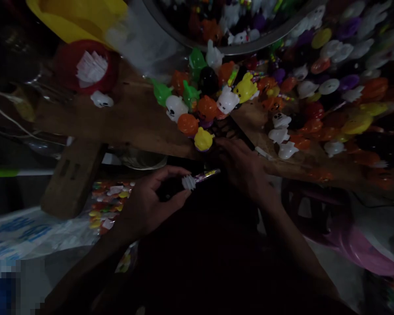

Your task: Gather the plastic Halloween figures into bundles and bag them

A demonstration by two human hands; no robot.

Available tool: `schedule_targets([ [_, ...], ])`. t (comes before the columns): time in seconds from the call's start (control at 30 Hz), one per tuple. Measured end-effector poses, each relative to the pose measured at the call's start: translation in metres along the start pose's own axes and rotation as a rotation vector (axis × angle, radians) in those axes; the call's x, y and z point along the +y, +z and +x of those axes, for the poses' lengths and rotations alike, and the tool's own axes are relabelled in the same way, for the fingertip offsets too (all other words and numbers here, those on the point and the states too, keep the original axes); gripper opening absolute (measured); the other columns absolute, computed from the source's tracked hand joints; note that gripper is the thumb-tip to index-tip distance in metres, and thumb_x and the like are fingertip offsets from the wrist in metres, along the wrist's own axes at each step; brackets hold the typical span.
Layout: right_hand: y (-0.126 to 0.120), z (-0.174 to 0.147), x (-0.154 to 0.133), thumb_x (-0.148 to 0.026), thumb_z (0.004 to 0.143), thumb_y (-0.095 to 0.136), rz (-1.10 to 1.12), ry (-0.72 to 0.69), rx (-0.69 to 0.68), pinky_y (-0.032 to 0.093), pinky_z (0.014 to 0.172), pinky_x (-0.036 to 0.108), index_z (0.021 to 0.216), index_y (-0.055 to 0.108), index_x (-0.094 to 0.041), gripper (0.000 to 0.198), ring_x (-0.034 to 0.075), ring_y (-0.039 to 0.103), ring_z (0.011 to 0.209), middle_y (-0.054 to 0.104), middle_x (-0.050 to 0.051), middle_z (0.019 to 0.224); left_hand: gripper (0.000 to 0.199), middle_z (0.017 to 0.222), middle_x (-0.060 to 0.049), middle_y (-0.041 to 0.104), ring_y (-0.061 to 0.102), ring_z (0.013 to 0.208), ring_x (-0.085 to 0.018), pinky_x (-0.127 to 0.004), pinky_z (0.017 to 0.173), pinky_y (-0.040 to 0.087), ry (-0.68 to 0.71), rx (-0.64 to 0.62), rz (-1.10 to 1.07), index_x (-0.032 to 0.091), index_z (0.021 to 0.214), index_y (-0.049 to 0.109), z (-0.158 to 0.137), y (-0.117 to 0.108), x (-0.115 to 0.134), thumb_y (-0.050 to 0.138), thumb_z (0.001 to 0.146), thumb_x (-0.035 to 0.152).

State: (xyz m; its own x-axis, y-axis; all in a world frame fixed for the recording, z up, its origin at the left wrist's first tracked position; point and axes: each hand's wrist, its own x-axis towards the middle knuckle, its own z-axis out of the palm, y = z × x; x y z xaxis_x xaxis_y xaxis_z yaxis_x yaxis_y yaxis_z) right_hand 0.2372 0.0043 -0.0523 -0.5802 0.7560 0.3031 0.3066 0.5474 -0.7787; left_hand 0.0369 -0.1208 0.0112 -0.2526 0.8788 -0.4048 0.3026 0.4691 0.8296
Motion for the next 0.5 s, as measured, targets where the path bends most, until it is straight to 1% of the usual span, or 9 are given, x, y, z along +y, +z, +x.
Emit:
schedule_targets([
  [0.03, -0.011, -0.007, -0.008, -0.037, 0.102, 0.051, 0.067, 0.065, 0.003, 0.056, 0.091, 0.039, 0.124, 0.068, -0.021, 0.031, 0.023, 0.068, 0.105, 0.072, 0.011, 0.115, 0.031, 0.1, -0.002, 0.074, 0.068, 0.081, -0.016, -0.025, 0.07, 0.052, 0.048, 0.013, 0.009, 0.024, 0.106, 0.071, 0.0, 0.004, 0.003, 0.074, 0.076, 0.035],
  [0.1, -0.029, -0.023, -0.02, -0.044, 0.102, 0.051, 0.3, 0.229, -0.048, 0.059, 0.076, 0.034, 0.124, 0.068, -0.021, 0.036, 0.019, 0.071, 0.084, 0.075, 0.008, 0.099, 0.03, 0.104, 0.0, 0.074, 0.068, 0.092, -0.017, -0.026, 0.08, 0.053, 0.135, -0.02, -0.004, 0.026, 0.107, 0.07, 0.003, 0.016, 0.009, 0.073, 0.078, 0.033],
  [0.17, -0.037, -0.036, -0.025, -0.051, 0.096, 0.06, 0.562, 0.386, -0.072, 0.055, 0.057, 0.027, 0.115, 0.069, -0.02, 0.037, 0.014, 0.066, 0.06, 0.071, 0.002, 0.076, 0.027, 0.104, 0.0, 0.074, 0.068, 0.096, -0.017, -0.027, 0.085, 0.053, 0.215, -0.08, -0.022, 0.026, 0.107, 0.069, 0.007, 0.031, 0.016, 0.07, 0.081, 0.03],
  [0.23, -0.043, -0.041, -0.023, -0.052, 0.086, 0.073, 0.706, 0.492, 0.036, 0.05, 0.047, 0.023, 0.102, 0.07, -0.02, 0.036, 0.01, 0.057, 0.048, 0.063, -0.003, 0.063, 0.031, 0.111, -0.001, 0.073, 0.068, 0.099, -0.019, -0.028, 0.088, 0.054, 0.297, -0.09, 0.0, 0.026, 0.114, 0.067, 0.008, 0.039, 0.022, 0.07, 0.083, 0.031],
  [0.3, -0.051, -0.037, -0.02, -0.049, 0.083, 0.078, 0.671, 0.522, 0.222, 0.047, 0.046, 0.022, 0.094, 0.07, -0.021, 0.031, 0.009, 0.054, 0.046, 0.06, -0.005, 0.06, 0.044, 0.124, -0.002, 0.07, 0.068, 0.101, -0.02, -0.031, 0.088, 0.055, 0.378, 0.001, 0.081, 0.029, 0.128, 0.062, 0.005, 0.036, 0.027, 0.072, 0.085, 0.037],
  [0.37, -0.06, -0.026, -0.02, -0.045, 0.085, 0.077, 0.504, 0.473, 0.36, 0.049, 0.049, 0.023, 0.095, 0.072, -0.023, 0.025, 0.01, 0.055, 0.049, 0.063, -0.003, 0.064, 0.051, 0.127, -0.002, 0.068, 0.068, 0.102, -0.023, -0.035, 0.089, 0.057, 0.474, 0.145, 0.237, 0.034, 0.134, 0.059, 0.003, 0.022, 0.031, 0.073, 0.086, 0.041],
  [0.43, -0.066, -0.011, -0.021, -0.039, 0.086, 0.077, 0.292, 0.354, 0.386, 0.053, 0.056, 0.025, 0.096, 0.074, -0.024, 0.018, 0.011, 0.06, 0.057, 0.068, -0.001, 0.072, 0.044, 0.124, -0.003, 0.068, 0.064, 0.116, -0.029, -0.044, 0.103, 0.052, 0.599, 0.262, 0.442, 0.036, 0.127, 0.066, 0.01, 0.003, 0.035, 0.074, 0.084, 0.042],
  [0.47, -0.065, -0.003, -0.021, -0.035, 0.086, 0.077, 0.207, 0.283, 0.356, 0.055, 0.062, 0.026, 0.096, 0.074, -0.024, 0.016, 0.013, 0.064, 0.063, 0.071, 0.0, 0.078, 0.044, 0.127, -0.004, 0.067, 0.056, 0.129, -0.034, -0.052, 0.112, 0.045, 0.664, 0.299, 0.535, 0.036, 0.125, 0.068, 0.018, -0.004, 0.037, 0.076, 0.082, 0.044],
  [0.5, -0.063, 0.004, -0.02, -0.032, 0.087, 0.076, 0.145, 0.216, 0.311, 0.056, 0.067, 0.027, 0.097, 0.075, -0.024, 0.013, 0.014, 0.068, 0.07, 0.074, 0.001, 0.083, 0.047, 0.131, -0.005, 0.064, 0.041, 0.143, -0.039, -0.059, 0.121, 0.033, 0.703, 0.309, 0.58, 0.036, 0.124, 0.069, 0.027, -0.009, 0.037, 0.078, 0.079, 0.045],
])
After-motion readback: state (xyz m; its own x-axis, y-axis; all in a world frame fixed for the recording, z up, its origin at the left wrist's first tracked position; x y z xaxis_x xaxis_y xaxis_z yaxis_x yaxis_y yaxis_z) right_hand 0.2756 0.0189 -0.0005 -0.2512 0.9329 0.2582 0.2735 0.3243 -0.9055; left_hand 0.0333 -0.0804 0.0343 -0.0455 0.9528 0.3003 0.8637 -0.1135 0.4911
